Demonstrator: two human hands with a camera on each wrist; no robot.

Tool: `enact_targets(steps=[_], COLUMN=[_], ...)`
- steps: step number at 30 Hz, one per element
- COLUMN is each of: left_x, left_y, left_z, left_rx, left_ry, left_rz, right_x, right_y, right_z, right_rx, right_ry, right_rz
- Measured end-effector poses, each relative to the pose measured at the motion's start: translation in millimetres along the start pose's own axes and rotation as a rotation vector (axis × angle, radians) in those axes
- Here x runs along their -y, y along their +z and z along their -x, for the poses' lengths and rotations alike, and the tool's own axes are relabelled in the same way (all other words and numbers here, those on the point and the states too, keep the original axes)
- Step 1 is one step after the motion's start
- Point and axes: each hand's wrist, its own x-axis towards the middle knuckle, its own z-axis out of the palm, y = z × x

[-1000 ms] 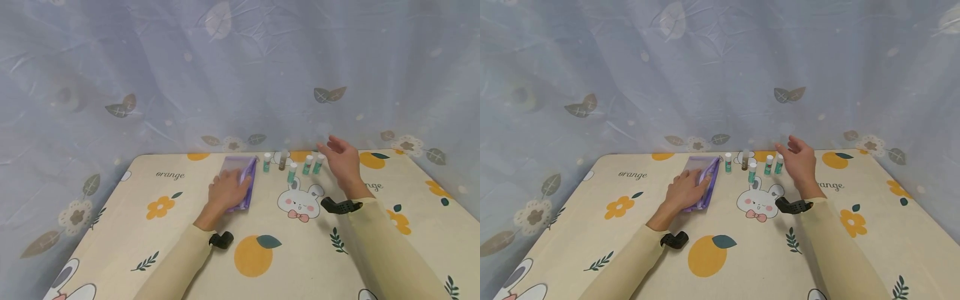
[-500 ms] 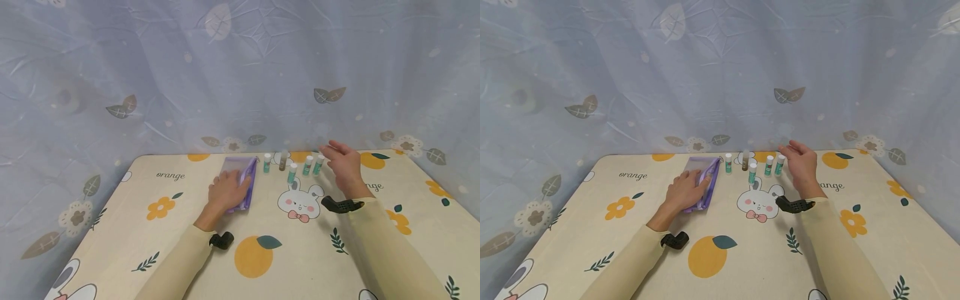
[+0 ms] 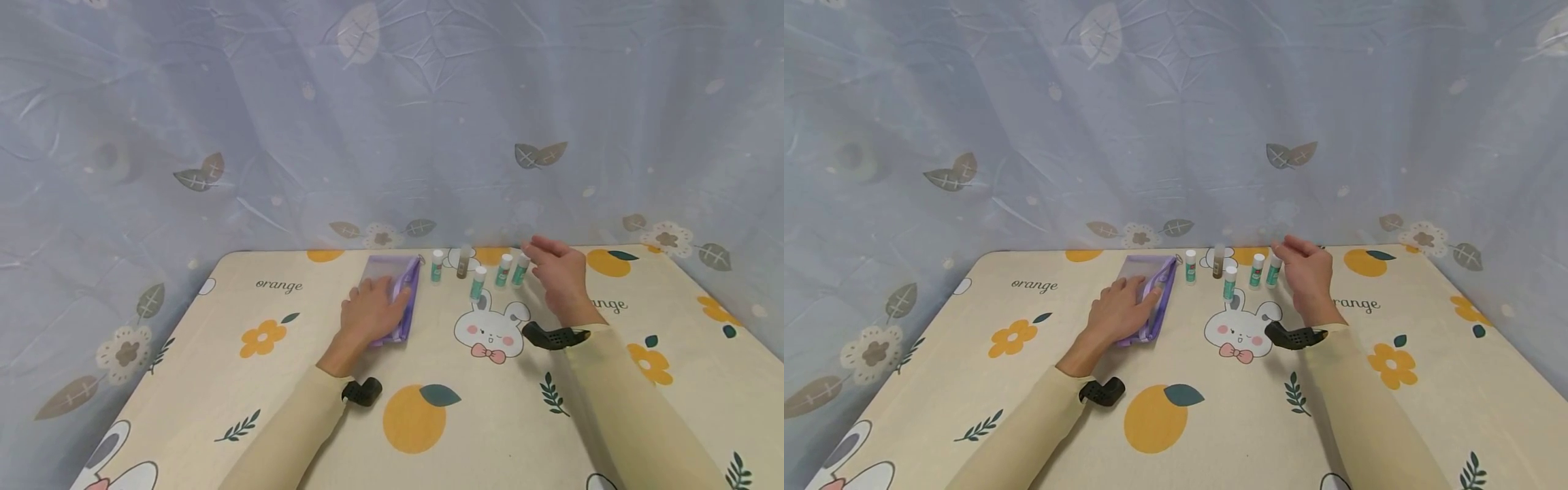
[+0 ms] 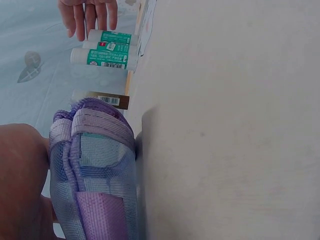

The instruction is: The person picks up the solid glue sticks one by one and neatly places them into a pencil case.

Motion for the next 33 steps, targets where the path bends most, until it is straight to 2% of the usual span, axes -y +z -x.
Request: enact_targets(steps=[33], left_x=[0.3], left_y=[-0.3], left_z=[-2.0], left_rx=[0.012], left_ry=[-0.005], left_rz=[-0.010], right_x=[-19], right_y=[13], right_z=[-2], right_rx=[-0.023], right_ry=[0.051], right_rz=[0.131])
